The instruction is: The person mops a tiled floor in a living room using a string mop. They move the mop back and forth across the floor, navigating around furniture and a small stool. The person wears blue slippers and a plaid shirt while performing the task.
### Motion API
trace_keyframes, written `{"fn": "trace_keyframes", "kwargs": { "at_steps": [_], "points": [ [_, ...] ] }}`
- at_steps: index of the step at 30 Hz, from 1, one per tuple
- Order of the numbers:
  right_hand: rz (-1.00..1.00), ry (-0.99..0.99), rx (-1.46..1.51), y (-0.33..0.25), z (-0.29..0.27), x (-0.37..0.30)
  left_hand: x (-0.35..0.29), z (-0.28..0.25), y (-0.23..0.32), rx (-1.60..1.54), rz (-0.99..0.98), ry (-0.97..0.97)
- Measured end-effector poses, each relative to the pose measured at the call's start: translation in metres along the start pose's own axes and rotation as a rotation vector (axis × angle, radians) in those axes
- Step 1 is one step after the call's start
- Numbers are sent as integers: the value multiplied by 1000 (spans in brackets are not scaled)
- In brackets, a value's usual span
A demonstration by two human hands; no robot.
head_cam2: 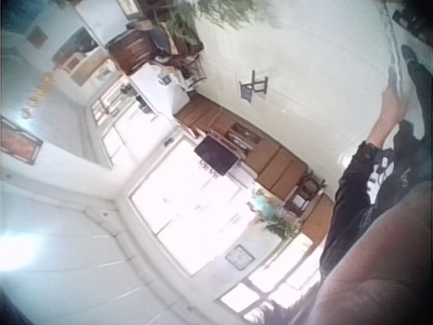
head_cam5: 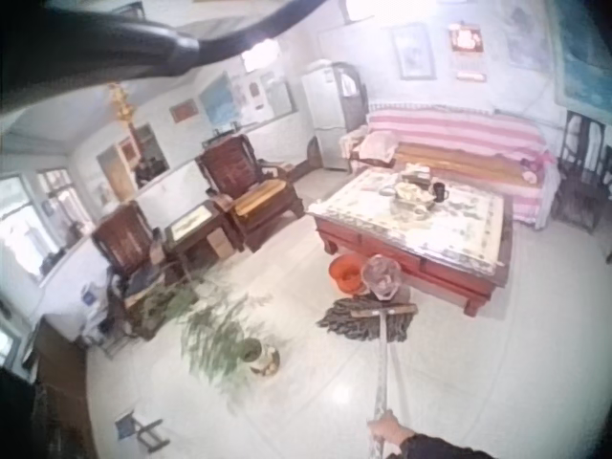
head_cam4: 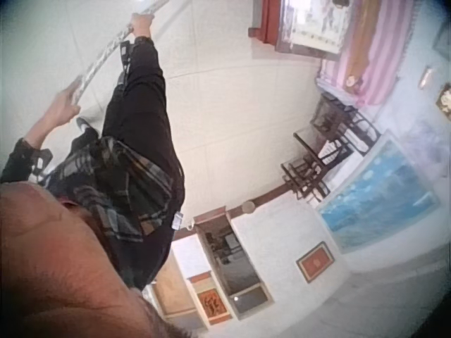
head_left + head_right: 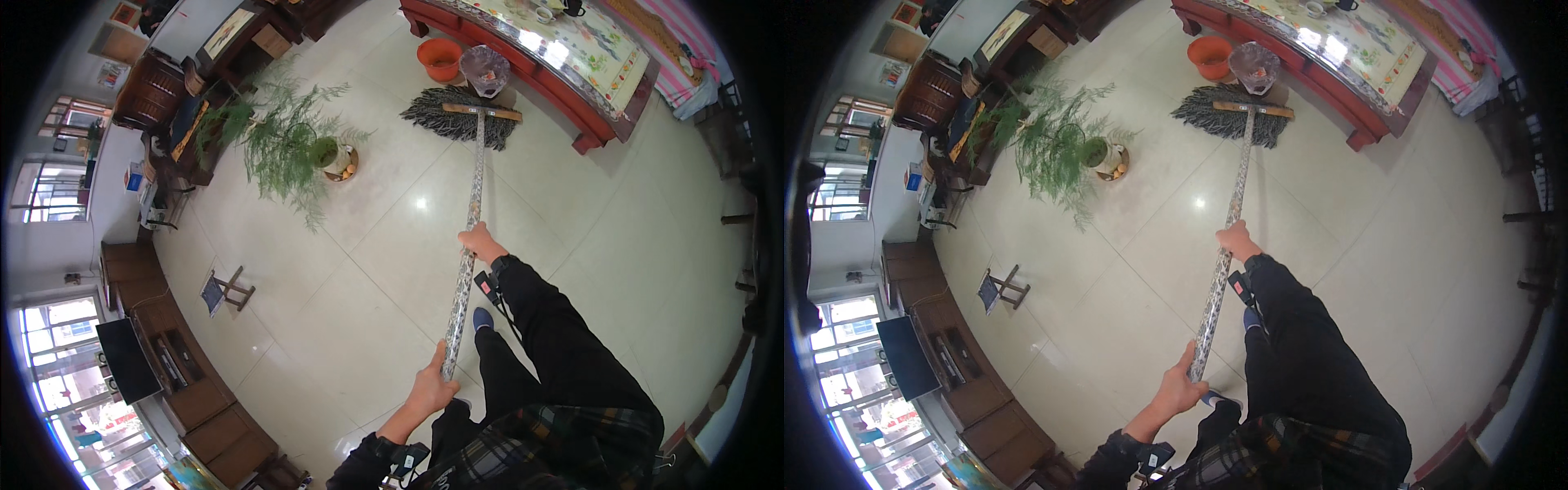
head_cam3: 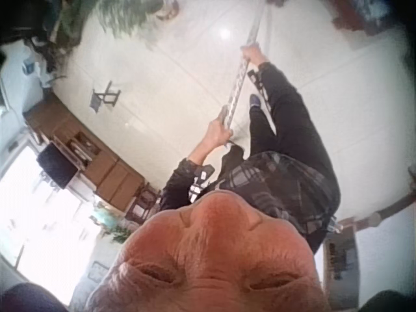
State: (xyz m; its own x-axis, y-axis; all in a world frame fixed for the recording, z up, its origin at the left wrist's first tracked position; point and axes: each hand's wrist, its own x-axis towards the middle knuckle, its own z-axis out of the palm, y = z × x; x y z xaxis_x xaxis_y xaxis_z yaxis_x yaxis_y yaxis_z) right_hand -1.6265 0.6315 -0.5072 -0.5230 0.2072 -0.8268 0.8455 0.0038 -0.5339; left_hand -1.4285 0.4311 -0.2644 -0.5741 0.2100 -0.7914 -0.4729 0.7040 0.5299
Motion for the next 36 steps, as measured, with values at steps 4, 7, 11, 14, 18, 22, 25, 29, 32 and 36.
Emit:
{"fn": "trace_keyframes", "kwargs": {
  "at_steps": [4,7,11,14,18,22,25,29,32,36],
  "points": [
    [57,9,8,41,28,-46,-43,8,-49,-5,39,25],
    [114,11,-34,83,59,-86,-89,15,-100,-12,-12,16],
    [95,-55,-36,163,101,-138,-158,31,-180,38,-45,50],
    [91,-213,-82,246,143,-182,-232,38,-255,80,-118,67],
    [-1086,-473,-1180,368,216,-276,-358,58,-359,72,-187,178],
    [-1158,-691,-1359,460,293,-409,-501,89,-449,-23,-384,211],
    [-1002,-1095,-1393,493,335,-507,-601,124,-493,-83,-405,330],
    [-939,-1506,-1439,517,374,-603,-711,164,-506,-262,-608,300],
    [-607,-1370,-1355,538,399,-644,-737,170,-488,-525,-659,448],
    [175,-592,-745,550,425,-659,-735,123,-444,-599,-704,404]
  ]
}}
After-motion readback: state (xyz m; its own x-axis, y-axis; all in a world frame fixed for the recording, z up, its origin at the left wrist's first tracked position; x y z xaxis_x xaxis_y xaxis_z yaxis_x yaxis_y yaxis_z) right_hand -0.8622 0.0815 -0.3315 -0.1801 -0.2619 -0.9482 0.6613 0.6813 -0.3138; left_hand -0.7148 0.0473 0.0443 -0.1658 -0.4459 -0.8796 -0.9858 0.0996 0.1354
